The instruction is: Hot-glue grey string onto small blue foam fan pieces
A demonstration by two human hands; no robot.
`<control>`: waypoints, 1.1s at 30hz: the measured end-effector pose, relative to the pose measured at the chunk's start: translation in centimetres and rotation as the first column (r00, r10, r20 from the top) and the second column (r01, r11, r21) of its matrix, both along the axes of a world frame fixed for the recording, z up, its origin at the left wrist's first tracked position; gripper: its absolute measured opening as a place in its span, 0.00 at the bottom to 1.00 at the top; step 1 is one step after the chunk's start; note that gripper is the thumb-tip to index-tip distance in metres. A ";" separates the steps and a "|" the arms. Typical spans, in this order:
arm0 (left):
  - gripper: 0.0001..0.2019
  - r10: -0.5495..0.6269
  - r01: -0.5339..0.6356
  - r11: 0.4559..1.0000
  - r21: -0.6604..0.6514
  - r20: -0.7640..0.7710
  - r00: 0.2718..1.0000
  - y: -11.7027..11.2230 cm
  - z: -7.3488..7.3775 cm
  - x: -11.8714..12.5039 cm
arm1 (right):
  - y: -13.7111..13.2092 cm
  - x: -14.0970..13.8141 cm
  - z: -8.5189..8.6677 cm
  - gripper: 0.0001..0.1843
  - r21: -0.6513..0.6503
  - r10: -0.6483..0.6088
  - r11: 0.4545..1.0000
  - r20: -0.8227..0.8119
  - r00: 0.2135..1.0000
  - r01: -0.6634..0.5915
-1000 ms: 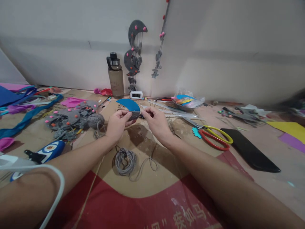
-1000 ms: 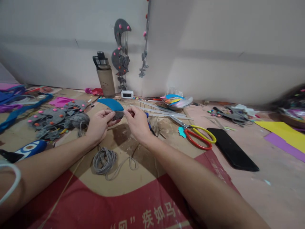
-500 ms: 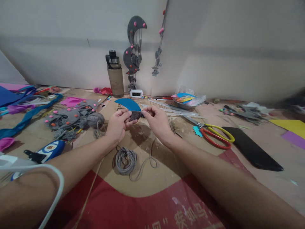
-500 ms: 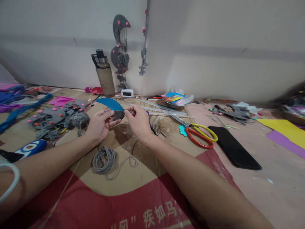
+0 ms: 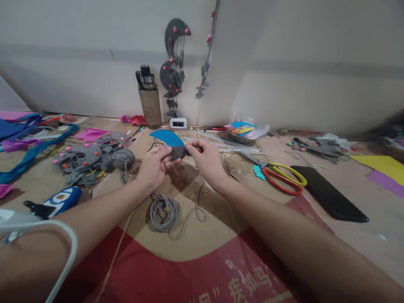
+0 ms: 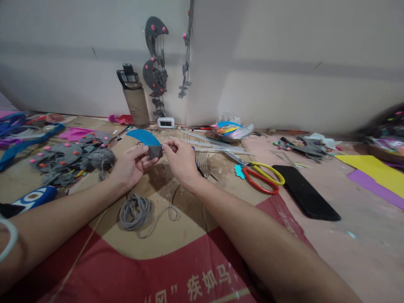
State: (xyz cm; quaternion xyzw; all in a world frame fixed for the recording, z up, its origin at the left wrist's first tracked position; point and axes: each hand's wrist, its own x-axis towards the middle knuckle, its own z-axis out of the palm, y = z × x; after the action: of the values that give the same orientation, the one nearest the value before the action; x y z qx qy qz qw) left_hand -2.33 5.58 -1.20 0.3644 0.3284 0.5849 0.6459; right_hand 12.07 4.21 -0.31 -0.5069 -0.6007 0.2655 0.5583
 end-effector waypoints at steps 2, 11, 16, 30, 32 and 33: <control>0.06 -0.008 0.008 1.000 -0.002 -0.004 1.000 0.0 0.0 0.0 | 0.0 0.0 0.0 0.10 -0.017 0.001 1.000 -0.009 1.000 -0.001; 0.02 -0.044 0.044 0.998 -0.042 0.022 0.999 0.0 0.2 0.0 | 0.1 -0.2 0.1 0.10 -0.112 0.057 0.991 -0.160 0.986 -0.075; 0.02 -0.068 0.071 0.995 -0.071 0.051 0.996 0.0 0.3 -0.1 | 0.1 -0.2 0.1 0.10 -0.113 0.121 0.982 -0.256 0.959 -0.154; 0.02 -0.067 0.072 0.993 -0.090 0.060 0.996 0.1 0.2 -0.5 | -0.2 -0.1 0.0 0.10 -0.153 0.145 0.969 -0.292 0.945 -0.196; 0.02 -0.084 0.089 0.992 -0.088 0.059 0.995 0.1 0.1 -0.6 | -0.3 -0.2 -0.1 0.10 -0.157 0.146 0.967 -0.307 0.941 -0.201; 0.03 -0.089 0.094 0.992 -0.088 0.059 0.994 0.1 0.0 -0.6 | -0.4 -0.2 -0.1 0.10 -0.163 0.141 0.967 -0.307 0.941 -0.198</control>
State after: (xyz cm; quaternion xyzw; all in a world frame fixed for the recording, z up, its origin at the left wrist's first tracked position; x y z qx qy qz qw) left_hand -2.94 5.70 -1.16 0.3330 0.3196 0.5488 0.6969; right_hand 11.84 3.85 -0.42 -0.4595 -0.5244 0.4415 0.5647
